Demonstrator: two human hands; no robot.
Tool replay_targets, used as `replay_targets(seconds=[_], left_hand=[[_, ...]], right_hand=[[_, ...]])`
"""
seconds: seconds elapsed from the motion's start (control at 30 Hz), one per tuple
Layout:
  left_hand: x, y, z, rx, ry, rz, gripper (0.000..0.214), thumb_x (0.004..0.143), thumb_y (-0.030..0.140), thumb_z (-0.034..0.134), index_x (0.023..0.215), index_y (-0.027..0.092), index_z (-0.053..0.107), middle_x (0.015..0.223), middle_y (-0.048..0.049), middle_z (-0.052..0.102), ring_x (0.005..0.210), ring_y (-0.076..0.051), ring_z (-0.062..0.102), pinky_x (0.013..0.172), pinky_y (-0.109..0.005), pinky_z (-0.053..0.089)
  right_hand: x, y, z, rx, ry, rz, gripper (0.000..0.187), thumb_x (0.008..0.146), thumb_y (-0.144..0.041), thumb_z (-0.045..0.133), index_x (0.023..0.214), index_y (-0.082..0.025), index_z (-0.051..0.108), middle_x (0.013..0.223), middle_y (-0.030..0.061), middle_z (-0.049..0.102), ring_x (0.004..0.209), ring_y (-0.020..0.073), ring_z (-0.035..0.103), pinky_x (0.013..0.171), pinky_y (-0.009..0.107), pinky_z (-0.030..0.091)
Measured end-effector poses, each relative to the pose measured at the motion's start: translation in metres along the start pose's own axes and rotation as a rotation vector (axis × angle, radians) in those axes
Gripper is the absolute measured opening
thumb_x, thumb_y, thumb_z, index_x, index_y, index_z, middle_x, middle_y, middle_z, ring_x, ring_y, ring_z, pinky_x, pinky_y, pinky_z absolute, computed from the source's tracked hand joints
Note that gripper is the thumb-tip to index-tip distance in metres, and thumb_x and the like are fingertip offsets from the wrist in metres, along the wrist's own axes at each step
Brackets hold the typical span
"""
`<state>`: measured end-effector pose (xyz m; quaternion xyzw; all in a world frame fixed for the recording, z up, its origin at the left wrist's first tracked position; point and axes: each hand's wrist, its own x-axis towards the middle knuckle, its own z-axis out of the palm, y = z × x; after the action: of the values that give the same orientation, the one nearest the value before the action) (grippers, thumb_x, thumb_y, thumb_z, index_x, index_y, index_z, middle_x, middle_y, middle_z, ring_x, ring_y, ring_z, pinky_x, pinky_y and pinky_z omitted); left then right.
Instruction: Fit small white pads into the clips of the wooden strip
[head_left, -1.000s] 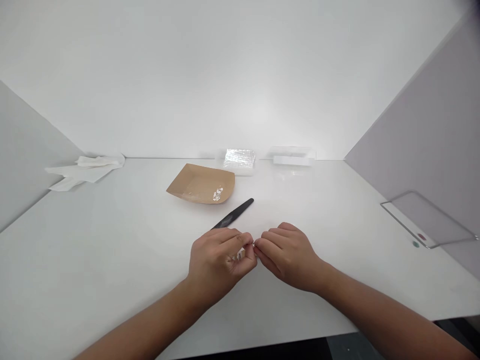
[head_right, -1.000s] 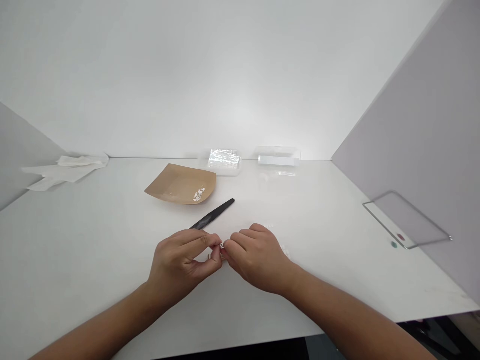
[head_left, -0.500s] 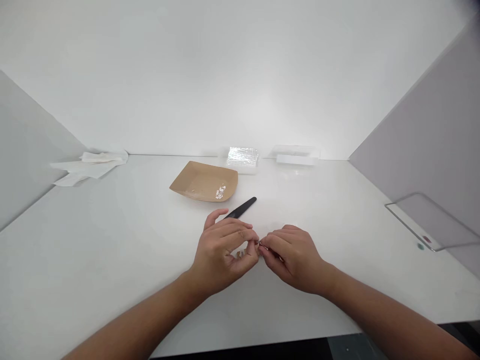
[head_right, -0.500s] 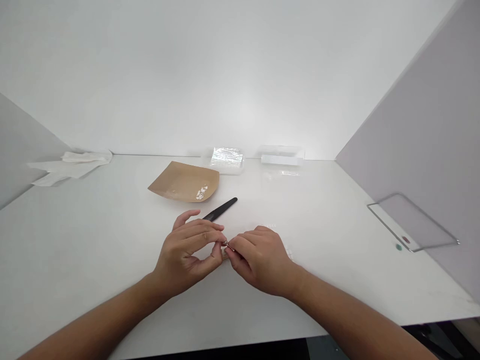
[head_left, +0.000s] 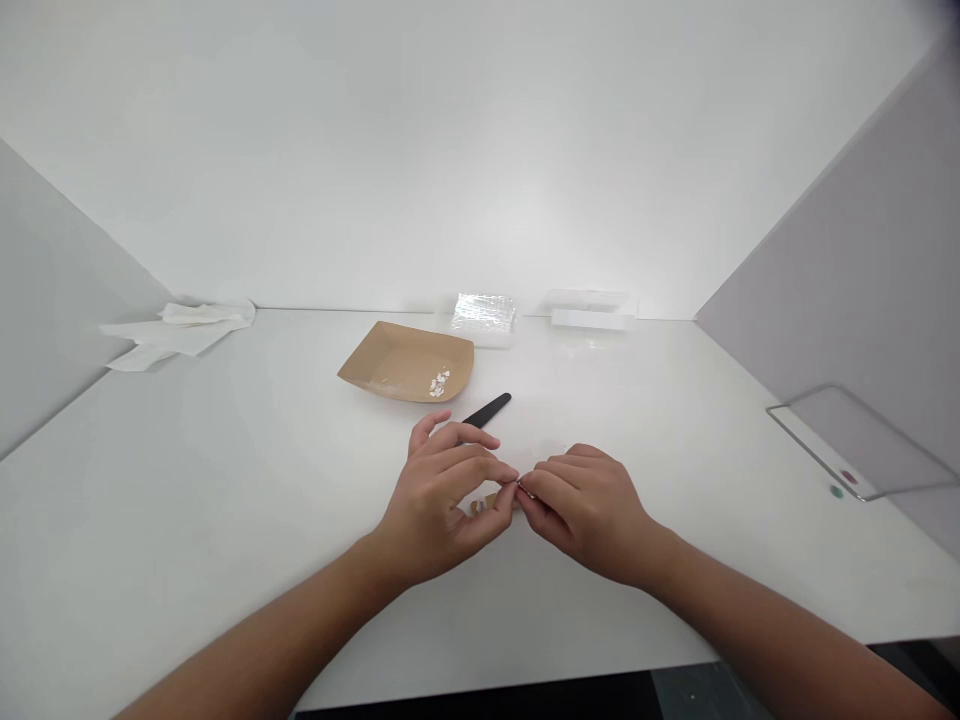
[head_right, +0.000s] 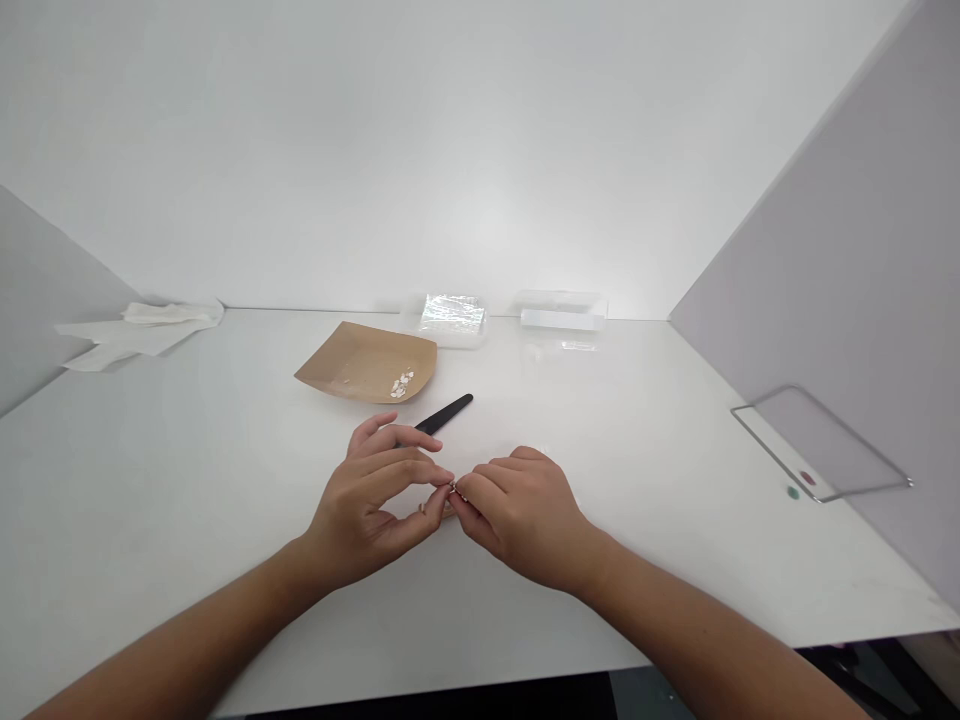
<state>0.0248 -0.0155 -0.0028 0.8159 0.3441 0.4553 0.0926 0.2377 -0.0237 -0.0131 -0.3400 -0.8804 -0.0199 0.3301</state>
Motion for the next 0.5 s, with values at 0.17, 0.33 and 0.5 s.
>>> replay_targets(seconds=[0.17, 0.33, 0.5], left_hand=[[-0.0003, 0.0062, 0.0005, 0.093, 0.063, 0.047, 0.017, 0.082, 0.009, 0.072, 0.081, 0.024, 0.065, 0.065, 0.0094, 0.071, 0.091, -0.021, 0.075, 0.117, -0.056, 0.028], [-0.0022, 0.0089, 0.0023, 0.080, 0.065, 0.027, 0.021, 0.078, 0.006, 0.067, 0.071, 0.020, 0.053, 0.055, 0.0106, 0.060, 0.087, -0.020, 0.075, 0.114, -0.054, 0.028], [-0.0033, 0.0060, 0.0007, -0.005, -0.033, -0.041, 0.023, 0.076, 0.005, 0.061, 0.068, 0.019, 0.044, 0.054, 0.0104, 0.051, 0.079, -0.016, 0.071, 0.110, -0.049, 0.032]], right_hand=[[0.0002, -0.0038, -0.0026, -0.133, 0.006, -0.077, 0.029, 0.102, -0.017, 0.060, 0.073, -0.018, 0.055, 0.059, -0.0068, 0.053, 0.055, 0.0090, 0.040, 0.060, 0.032, 0.025], [-0.0049, -0.0061, -0.0013, -0.185, -0.028, -0.124, 0.024, 0.096, -0.009, 0.061, 0.075, -0.019, 0.055, 0.061, -0.0065, 0.052, 0.057, 0.0105, 0.038, 0.061, 0.033, 0.023], [-0.0051, -0.0060, -0.0019, -0.200, -0.044, -0.158, 0.026, 0.093, -0.005, 0.059, 0.073, -0.019, 0.051, 0.062, -0.0056, 0.046, 0.059, 0.0118, 0.035, 0.062, 0.033, 0.022]])
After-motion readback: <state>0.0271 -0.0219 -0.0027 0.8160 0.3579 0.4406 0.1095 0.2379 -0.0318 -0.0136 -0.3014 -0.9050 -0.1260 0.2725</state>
